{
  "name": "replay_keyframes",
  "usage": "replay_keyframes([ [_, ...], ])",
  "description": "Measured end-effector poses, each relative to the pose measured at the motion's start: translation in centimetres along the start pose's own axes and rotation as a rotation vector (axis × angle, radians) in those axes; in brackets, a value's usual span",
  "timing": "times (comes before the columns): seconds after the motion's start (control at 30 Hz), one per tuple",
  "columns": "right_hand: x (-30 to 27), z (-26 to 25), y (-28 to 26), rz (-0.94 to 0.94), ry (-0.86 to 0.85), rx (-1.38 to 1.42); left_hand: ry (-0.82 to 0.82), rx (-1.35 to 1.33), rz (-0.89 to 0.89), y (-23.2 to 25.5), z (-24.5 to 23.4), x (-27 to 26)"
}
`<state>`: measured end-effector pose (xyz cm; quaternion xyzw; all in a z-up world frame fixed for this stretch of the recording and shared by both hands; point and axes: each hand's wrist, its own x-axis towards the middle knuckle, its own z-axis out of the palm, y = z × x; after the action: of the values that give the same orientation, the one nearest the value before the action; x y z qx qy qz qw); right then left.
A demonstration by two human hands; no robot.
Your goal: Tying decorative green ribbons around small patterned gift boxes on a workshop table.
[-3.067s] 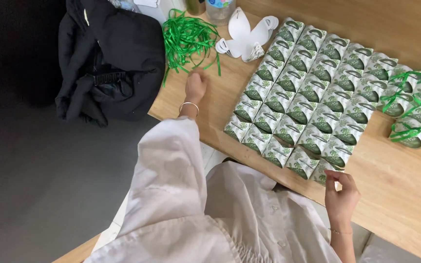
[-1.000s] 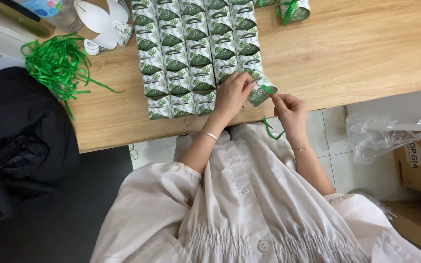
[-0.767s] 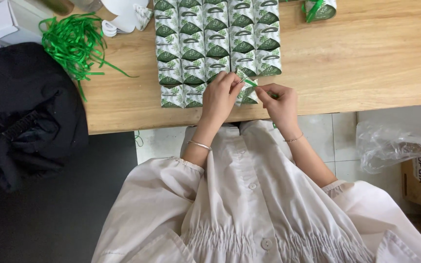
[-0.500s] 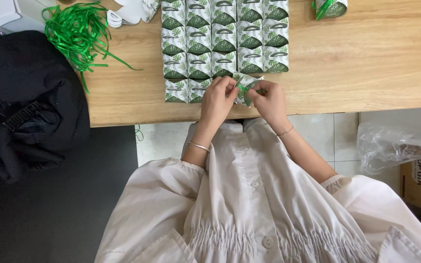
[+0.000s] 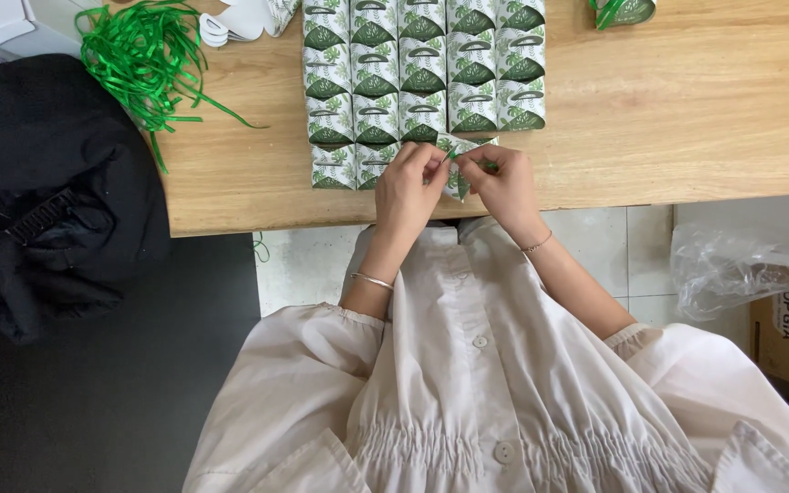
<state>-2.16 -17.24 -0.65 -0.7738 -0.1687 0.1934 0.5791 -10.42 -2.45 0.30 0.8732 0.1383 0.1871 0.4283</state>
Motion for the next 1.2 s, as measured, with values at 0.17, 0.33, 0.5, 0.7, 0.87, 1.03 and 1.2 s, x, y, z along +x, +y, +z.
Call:
replay_keyframes([
  [0.17, -1.1, -0.6, -1.3, 0.003, -0.023, -0.056, 0.058, -0.027, -0.062, 0.6, -0.4, 0.0],
  [0.33, -1.4, -1.1, -2.5, 0.012, -0.064, -0.06, 0.103, -0.031, -0.053, 1.1, -0.7, 0.1],
  [0.5, -0.9, -1.1, -2.3, 0.095, -0.108, -0.041, 0.073, -0.042, -0.043, 0.9, -0.2, -0.2],
  [0.7, 0.5, -0.7, -0.9, 0.147, -0.163, -0.012, 0.036, -0.011, -0.028, 0.5, 0.0, -0.4],
  [0.87, 1.2, -0.7, 0.2, 0.17, -0.212, -0.049, -0.006, -0.241, -0.013, -1.5, 0.2, -0.3],
  [1.03, 1.8, -0.5, 2.0, 0.178, -0.26, 0.025, -0.098, -0.376, -0.097, -3.3, 0.8, 0.0],
  [1.2, 2.8, -0.8, 2.9, 0.18, -0.305, 0.075, -0.106, 0.083, 0.015, -2.3, 0.3, 1.2],
])
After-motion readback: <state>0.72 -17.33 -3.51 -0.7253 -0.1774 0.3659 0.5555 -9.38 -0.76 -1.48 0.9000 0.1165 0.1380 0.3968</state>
